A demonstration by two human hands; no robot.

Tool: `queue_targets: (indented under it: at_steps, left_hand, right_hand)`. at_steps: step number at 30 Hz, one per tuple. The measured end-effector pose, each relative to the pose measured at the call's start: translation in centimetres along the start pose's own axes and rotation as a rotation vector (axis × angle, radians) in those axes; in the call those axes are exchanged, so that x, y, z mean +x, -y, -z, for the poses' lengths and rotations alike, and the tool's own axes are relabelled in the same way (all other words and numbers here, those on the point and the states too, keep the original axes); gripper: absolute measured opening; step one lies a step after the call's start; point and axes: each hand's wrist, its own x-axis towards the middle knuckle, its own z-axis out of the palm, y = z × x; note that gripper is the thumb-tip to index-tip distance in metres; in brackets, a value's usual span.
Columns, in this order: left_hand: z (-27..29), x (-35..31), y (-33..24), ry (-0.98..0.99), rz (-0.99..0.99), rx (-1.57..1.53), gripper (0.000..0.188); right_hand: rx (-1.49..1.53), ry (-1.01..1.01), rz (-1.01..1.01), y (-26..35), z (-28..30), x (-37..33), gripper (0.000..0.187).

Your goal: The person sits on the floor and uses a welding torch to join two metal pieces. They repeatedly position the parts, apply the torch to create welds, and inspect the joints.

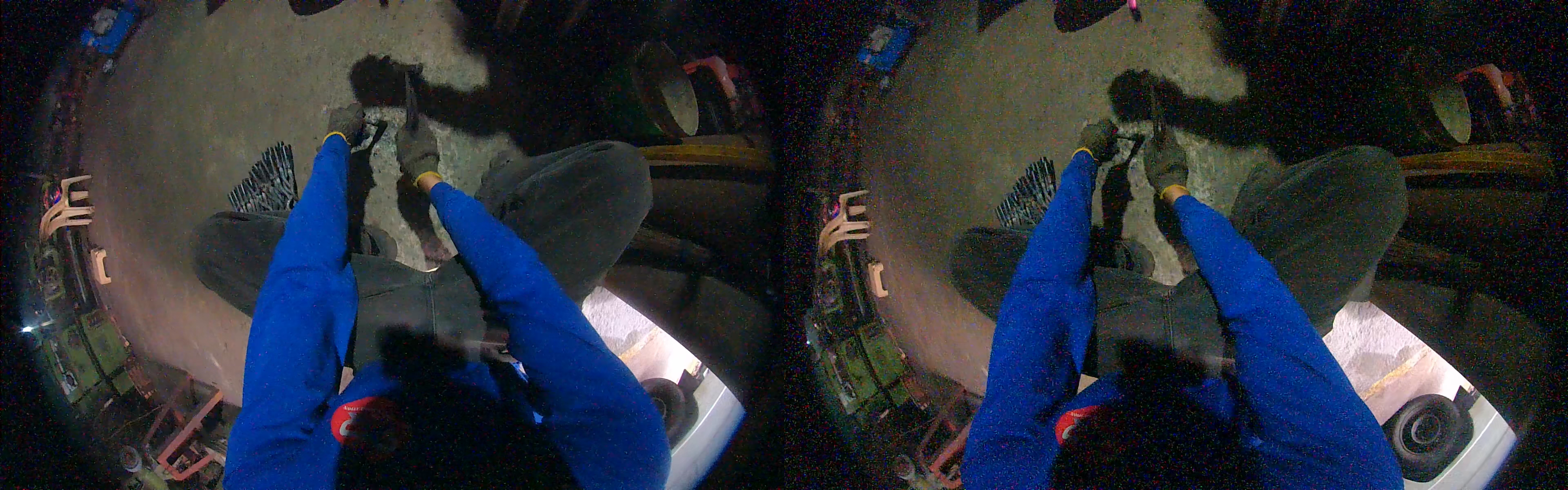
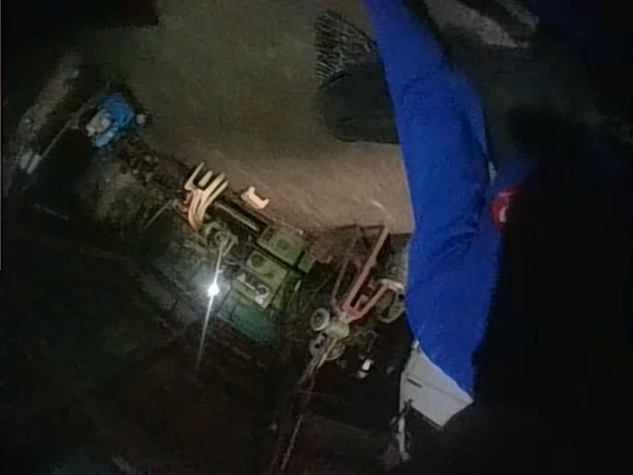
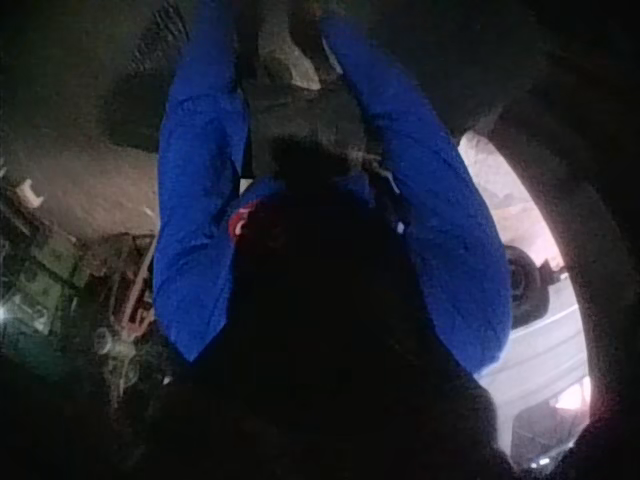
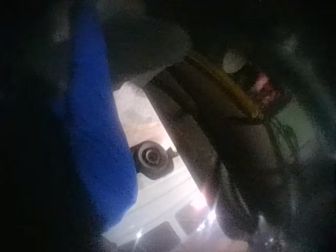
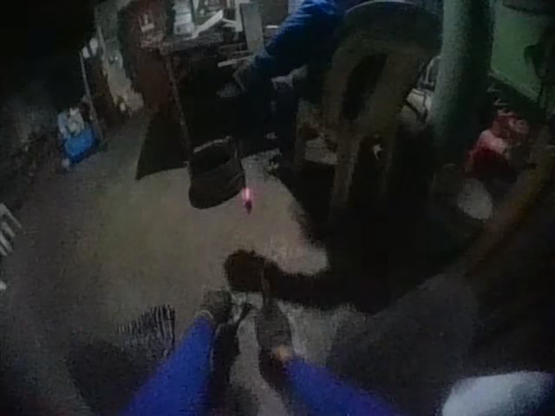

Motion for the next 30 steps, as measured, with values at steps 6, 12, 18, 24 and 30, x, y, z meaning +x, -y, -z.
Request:
queue_targets:
  at_steps: [6,12,18,24,30]
  left_hand:
    - [0.4,0.8,0.7,0.027,0.000,0.063,0.031]
    - [1.0,0.4,-0.7,0.083,0.112,-0.181,0.036]
    - [0.2,-0.6,1.2,-0.119,0.064,-0.186,0.031]
    - [2.7,-1.0,-0.3,0.007,0.228,-0.319,0.034]
    - [0.4,0.1,-0.8,-0.206,0.149,-0.433,0.019]
  right_hand:
    - [-0.393,0.251,-0.020,-5.6,-3.3,0.6,0.040]
    - [-0.022,-0.074,0.008,-1.3,-0.5,0.6,0.038]
    - [-0.206,0.243,-0.067,-3.8,-2.4,-0.7,0.049]
    - [-0.049,-0.063,0.061,-1.2,-1.4,1.2,0.047]
    - [-0.264,0.166,-0.078,-4.4,-2.4,0.2,0.041]
